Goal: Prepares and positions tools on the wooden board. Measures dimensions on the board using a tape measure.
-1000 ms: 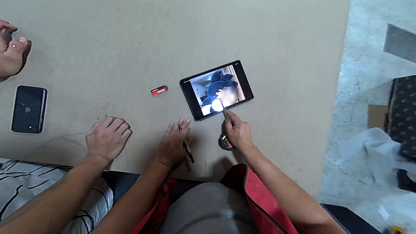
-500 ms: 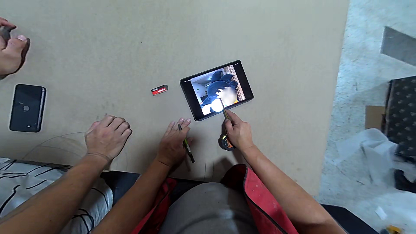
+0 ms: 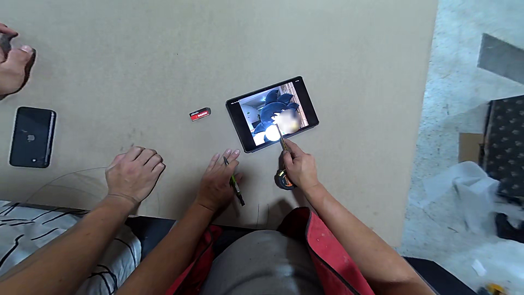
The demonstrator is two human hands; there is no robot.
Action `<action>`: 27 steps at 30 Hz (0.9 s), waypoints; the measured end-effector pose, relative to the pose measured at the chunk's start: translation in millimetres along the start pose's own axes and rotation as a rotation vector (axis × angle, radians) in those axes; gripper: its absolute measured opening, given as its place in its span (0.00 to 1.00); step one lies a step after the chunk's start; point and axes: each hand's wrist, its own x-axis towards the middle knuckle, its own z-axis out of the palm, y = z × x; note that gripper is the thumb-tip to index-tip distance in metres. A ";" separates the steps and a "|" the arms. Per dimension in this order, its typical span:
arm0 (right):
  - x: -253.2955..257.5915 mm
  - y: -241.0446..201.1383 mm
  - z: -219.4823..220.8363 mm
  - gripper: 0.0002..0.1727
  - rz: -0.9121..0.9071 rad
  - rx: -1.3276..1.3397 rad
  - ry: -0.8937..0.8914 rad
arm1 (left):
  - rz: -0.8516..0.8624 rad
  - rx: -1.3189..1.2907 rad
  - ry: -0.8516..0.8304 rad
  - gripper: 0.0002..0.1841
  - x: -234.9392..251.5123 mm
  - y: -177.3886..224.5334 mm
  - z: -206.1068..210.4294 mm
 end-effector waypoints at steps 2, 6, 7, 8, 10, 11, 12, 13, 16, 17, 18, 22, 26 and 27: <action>-0.2 0.1 0.3 0.25 0.007 0.004 -0.002 | 0.000 0.006 0.003 0.21 0.1 0.4 -0.6; -0.3 -1.2 -0.9 0.25 0.020 0.004 -0.016 | -0.001 0.004 0.007 0.21 0.3 1.3 -1.3; 0.0 -1.3 -1.1 0.25 0.020 0.002 -0.017 | -0.003 0.008 0.003 0.21 0.8 1.8 -2.1; -0.2 -1.4 -1.1 0.25 0.017 0.001 -0.017 | -0.004 0.012 0.000 0.21 0.4 1.9 -2.4; -0.3 -1.2 -0.7 0.25 0.008 0.001 -0.009 | -0.002 0.017 -0.005 0.22 0.0 1.2 -1.8; -0.2 -1.2 -0.4 0.25 0.005 0.001 -0.007 | -0.002 0.019 -0.005 0.21 0.0 1.0 -1.7; -0.1 -1.3 -0.4 0.25 0.004 0.000 -0.006 | -0.004 0.019 -0.005 0.21 0.2 1.1 -1.8; 0.0 -1.5 -0.4 0.25 0.005 0.000 -0.005 | -0.007 0.017 -0.004 0.21 0.6 1.7 -2.3; 0.2 -1.5 -1.4 0.25 0.016 0.000 -0.012 | -0.005 0.010 0.014 0.21 0.6 2.2 -1.4; 0.2 -1.3 -1.1 0.25 0.016 0.001 -0.017 | -0.004 0.013 0.017 0.21 0.2 1.5 -0.9; 0.0 -1.4 -0.9 0.25 0.015 0.005 -0.019 | -0.002 0.015 0.017 0.21 -0.2 1.0 -0.8; -0.3 -1.9 -1.8 0.25 0.020 0.004 -0.014 | -0.002 0.005 0.011 0.21 0.1 0.6 -0.3; -0.7 -2.9 -2.7 0.24 0.020 0.005 -0.011 | -0.011 0.004 0.009 0.22 -0.7 1.2 0.6; -0.6 -3.0 -2.2 0.24 0.017 0.000 -0.004 | -0.011 0.003 0.007 0.22 -0.6 0.8 0.5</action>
